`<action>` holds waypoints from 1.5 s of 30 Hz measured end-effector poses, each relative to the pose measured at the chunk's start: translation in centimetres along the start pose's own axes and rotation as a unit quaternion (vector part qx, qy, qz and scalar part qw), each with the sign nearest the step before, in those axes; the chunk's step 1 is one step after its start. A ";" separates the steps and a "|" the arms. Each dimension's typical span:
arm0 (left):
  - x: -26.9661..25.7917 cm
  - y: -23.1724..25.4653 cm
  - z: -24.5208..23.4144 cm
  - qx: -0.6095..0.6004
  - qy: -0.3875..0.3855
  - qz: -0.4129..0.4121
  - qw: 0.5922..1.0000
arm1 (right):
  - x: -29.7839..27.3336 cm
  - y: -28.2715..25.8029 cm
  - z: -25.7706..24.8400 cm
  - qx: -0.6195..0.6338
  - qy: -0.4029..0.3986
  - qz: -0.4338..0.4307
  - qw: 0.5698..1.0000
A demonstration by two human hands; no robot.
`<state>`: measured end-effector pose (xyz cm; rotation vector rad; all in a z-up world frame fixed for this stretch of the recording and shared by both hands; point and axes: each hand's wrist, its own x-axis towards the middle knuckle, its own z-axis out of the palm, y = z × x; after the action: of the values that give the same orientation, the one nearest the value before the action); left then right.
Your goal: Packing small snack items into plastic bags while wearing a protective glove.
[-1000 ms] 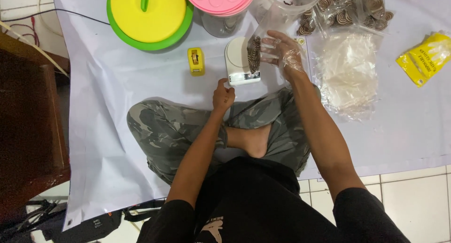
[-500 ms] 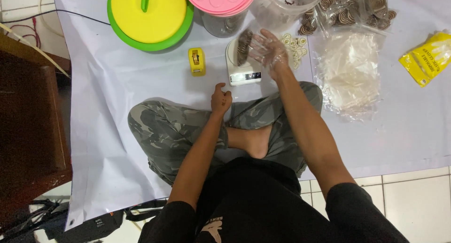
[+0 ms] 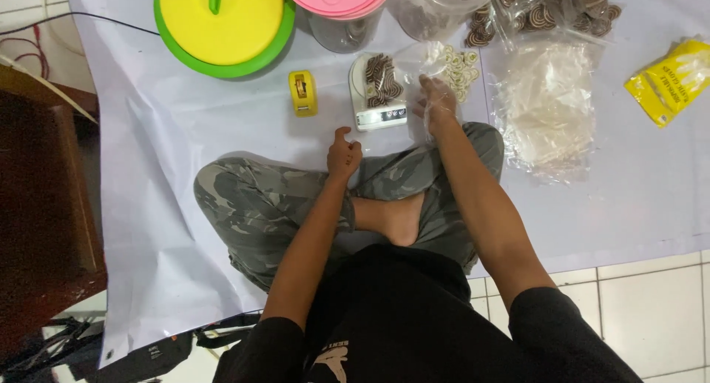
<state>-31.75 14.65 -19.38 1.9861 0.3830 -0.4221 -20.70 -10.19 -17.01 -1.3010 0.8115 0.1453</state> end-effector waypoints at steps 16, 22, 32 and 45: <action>-0.1 -0.1 0.1 0.018 0.020 0.018 0.999 | -2.9 -1.9 0.2 0.026 0.002 0.026 0.999; 0.3 -0.3 0.4 0.001 0.029 0.005 1.000 | -3.7 -2.7 1.4 0.021 -0.007 -0.065 0.998; 1.0 3.5 1.7 -0.541 -0.154 -0.041 0.826 | -18.7 -13.0 4.4 -0.108 -0.232 -0.309 0.916; -4.5 13.1 -3.8 -0.594 -0.278 0.118 0.745 | -21.6 -17.1 -4.6 -0.023 -0.229 -0.307 0.923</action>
<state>-29.46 12.20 -5.43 0.5736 -0.0345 -0.4202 -29.39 -12.09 9.49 -1.4334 -0.0168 -0.0365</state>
